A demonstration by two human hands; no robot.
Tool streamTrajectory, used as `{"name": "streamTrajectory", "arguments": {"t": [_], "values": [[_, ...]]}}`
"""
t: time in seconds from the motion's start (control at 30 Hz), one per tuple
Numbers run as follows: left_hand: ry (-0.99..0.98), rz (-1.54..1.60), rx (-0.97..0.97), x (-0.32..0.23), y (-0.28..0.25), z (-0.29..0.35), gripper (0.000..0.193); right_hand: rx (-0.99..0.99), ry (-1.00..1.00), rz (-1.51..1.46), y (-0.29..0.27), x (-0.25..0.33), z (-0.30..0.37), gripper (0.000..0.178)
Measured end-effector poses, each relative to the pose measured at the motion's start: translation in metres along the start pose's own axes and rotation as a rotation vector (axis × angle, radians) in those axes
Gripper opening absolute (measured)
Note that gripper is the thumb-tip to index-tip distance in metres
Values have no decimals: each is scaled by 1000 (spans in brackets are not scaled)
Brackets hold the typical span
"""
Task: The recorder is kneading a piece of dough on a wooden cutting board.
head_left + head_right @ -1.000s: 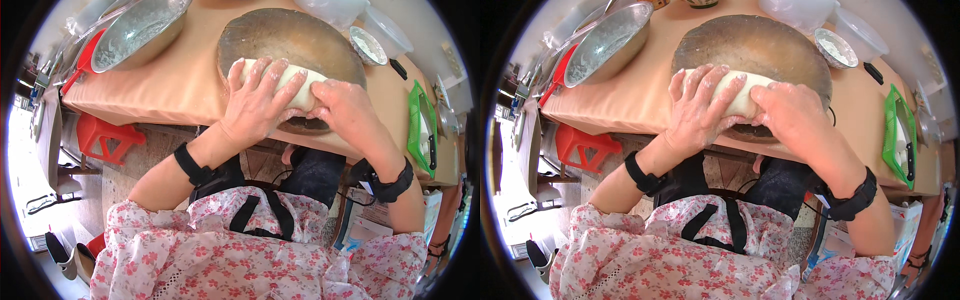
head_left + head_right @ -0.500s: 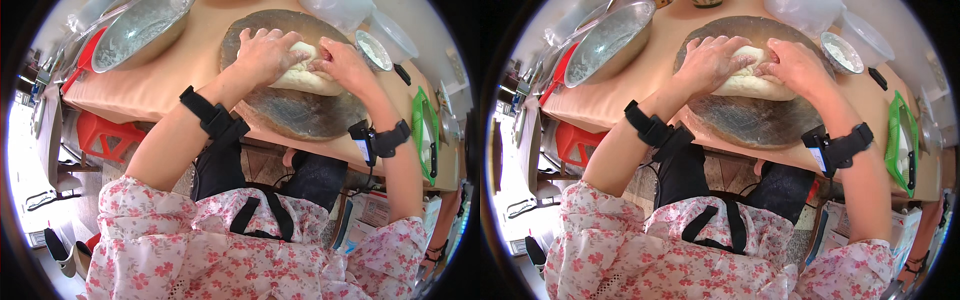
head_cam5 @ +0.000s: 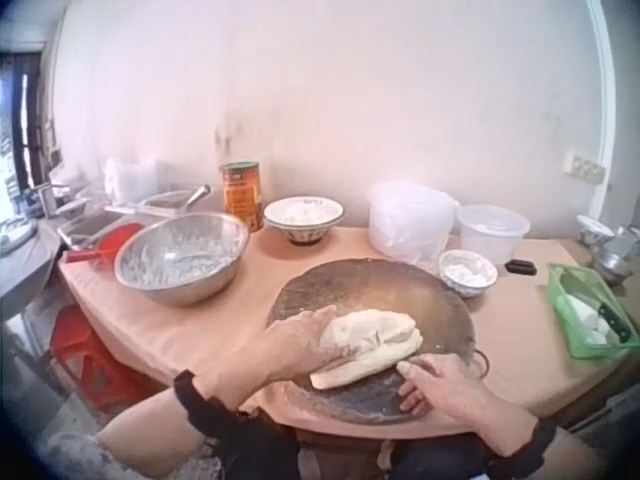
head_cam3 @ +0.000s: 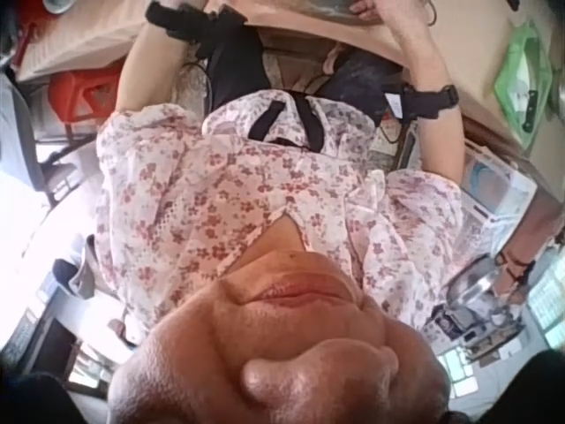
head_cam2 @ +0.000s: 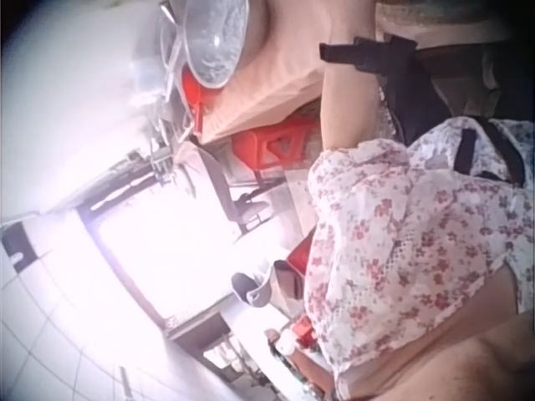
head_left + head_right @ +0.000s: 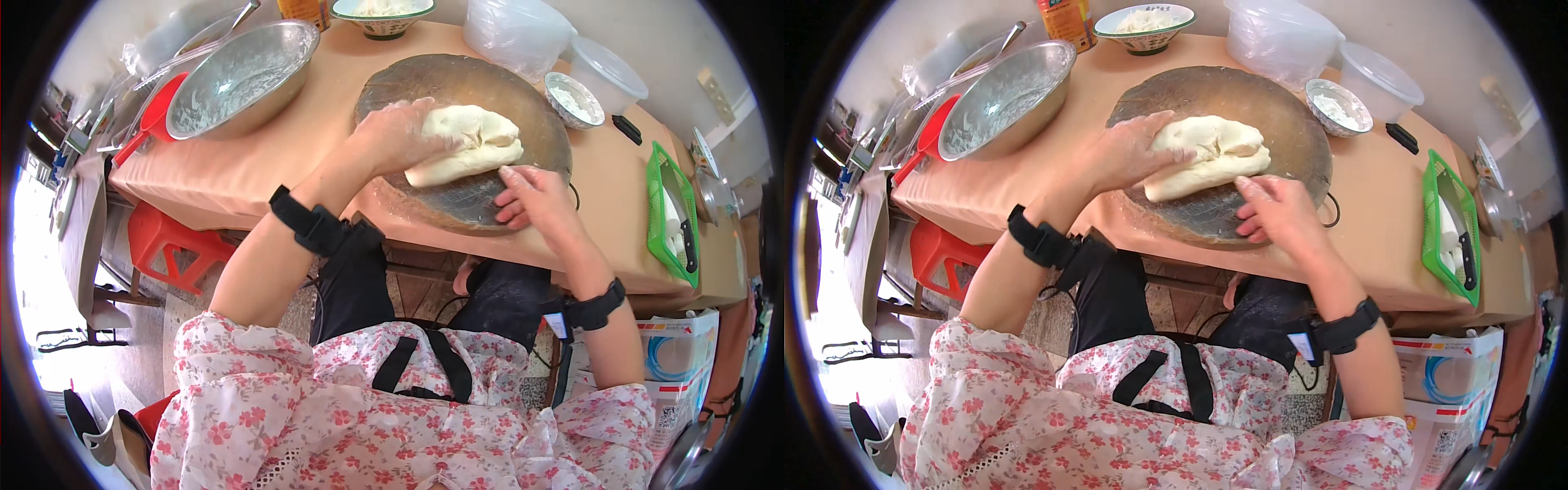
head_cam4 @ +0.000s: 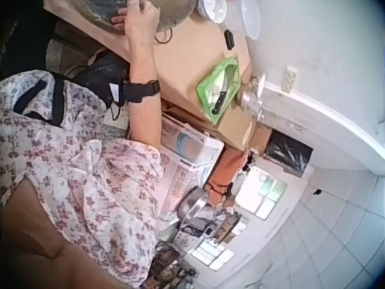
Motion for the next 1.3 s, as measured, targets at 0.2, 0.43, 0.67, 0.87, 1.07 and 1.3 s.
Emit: {"name": "streamTrajectory", "arguments": {"t": [0.2, 0.43, 0.67, 0.87, 1.07, 1.3], "values": [[-59, 379, 61, -5, 21, 48, 92, -106, -301, 106, 19, 24, -11, 51], [-88, 995, 167, -25, 49, 80, 107, -84, -612, 294, 4, 66, -19, 40], [-63, 503, 201, -18, 35, 81, 82, 50, -718, 766, 1, 96, -19, 34], [403, 154, -443, -16, -4, 56, 59, -45, -704, 509, -13, 67, -25, 32], [419, -14, -453, -20, 23, 53, 69, -66, -766, 530, -1, 83, -18, 31], [368, -156, -607, -22, 34, 106, 63, 67, -833, 642, 3, 96, -27, 26]]}}
Point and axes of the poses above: each hand's wrist, its own z-axis away from the middle knuckle, its own y-axis out of the palm, x = y × z, the point moved 6 cm from there along -z, towards the middle knuckle, and after that the axes turned 11 degrees about -y, right-handed, at the moved point
